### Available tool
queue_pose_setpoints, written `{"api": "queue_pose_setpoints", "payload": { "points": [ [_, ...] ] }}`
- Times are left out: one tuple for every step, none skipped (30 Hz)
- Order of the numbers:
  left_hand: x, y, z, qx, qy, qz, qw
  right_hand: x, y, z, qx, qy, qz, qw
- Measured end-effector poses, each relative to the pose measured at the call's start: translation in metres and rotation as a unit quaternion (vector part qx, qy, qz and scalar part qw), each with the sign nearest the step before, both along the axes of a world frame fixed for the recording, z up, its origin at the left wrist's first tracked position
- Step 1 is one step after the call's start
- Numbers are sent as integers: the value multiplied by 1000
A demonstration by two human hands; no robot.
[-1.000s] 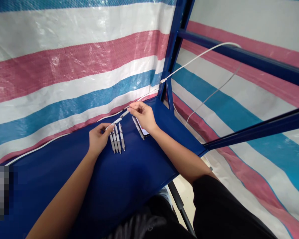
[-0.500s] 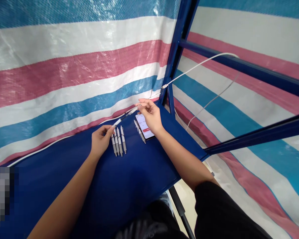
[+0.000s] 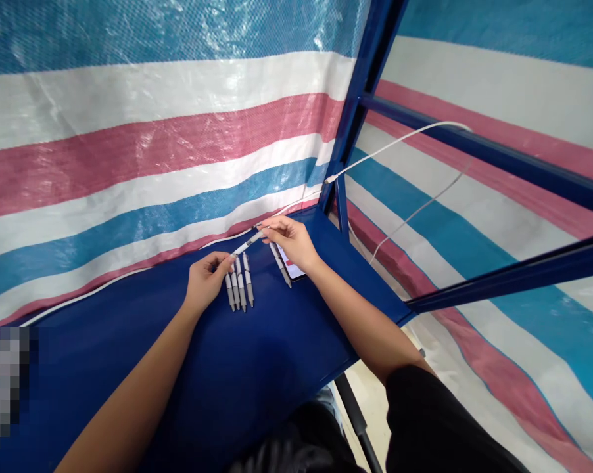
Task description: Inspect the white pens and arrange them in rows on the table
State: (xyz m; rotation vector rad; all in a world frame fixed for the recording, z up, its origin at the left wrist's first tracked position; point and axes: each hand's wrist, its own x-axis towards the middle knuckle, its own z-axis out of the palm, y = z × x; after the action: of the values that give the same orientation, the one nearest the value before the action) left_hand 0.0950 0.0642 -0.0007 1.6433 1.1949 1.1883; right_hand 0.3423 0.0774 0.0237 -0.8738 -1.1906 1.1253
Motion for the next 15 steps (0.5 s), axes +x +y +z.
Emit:
{"api": "queue_pose_setpoints", "payload": {
  "points": [
    [0,0,0,0,-5,1,1000,0,0,0,-5,0,5,1000],
    [0,0,1,0,-8,1,1000,1,0,0,-10,-1,10,1000],
    [-1,1,0,0,-10,-1,1000,1,0,0,-15,-2,15,1000],
    [-1,1,0,-1,-11,-3,1000,2,-1,1,-19,-3,20,1000],
    [-2,1,0,-3,-12,-3,1000,2,-1,1,-22,-2,24,999],
    [-2,2,0,-6,-13,-4,1000,2,-2,2,-26,0,30,999],
    [-3,2,-1,-10,-16,-5,1000,1,-2,2,-28,5,34,999],
    [-3,2,-1,-16,-18,-10,1000,0,-3,2,-31,12,38,999],
    [-3,2,-2,-23,-20,-19,999,-1,-3,2,-33,21,40,998],
    [-3,2,-2,-30,-21,-29,999,-2,-3,2,-36,29,40,998],
    [-3,2,-3,-35,-22,-39,998,-2,-3,1,-37,34,38,998],
    [-3,1,-3,-38,-22,-46,998,-2,-2,1,-37,36,36,998],
    [-3,1,-3,-37,-20,-50,998,-2,-2,0,-37,33,33,998],
    [-2,0,-3,-33,-17,-51,998,-2,-1,0,-36,24,31,999],
    [-2,-1,-2,-27,-15,-48,998,-2,-1,0,-36,8,28,999]
  ]
}}
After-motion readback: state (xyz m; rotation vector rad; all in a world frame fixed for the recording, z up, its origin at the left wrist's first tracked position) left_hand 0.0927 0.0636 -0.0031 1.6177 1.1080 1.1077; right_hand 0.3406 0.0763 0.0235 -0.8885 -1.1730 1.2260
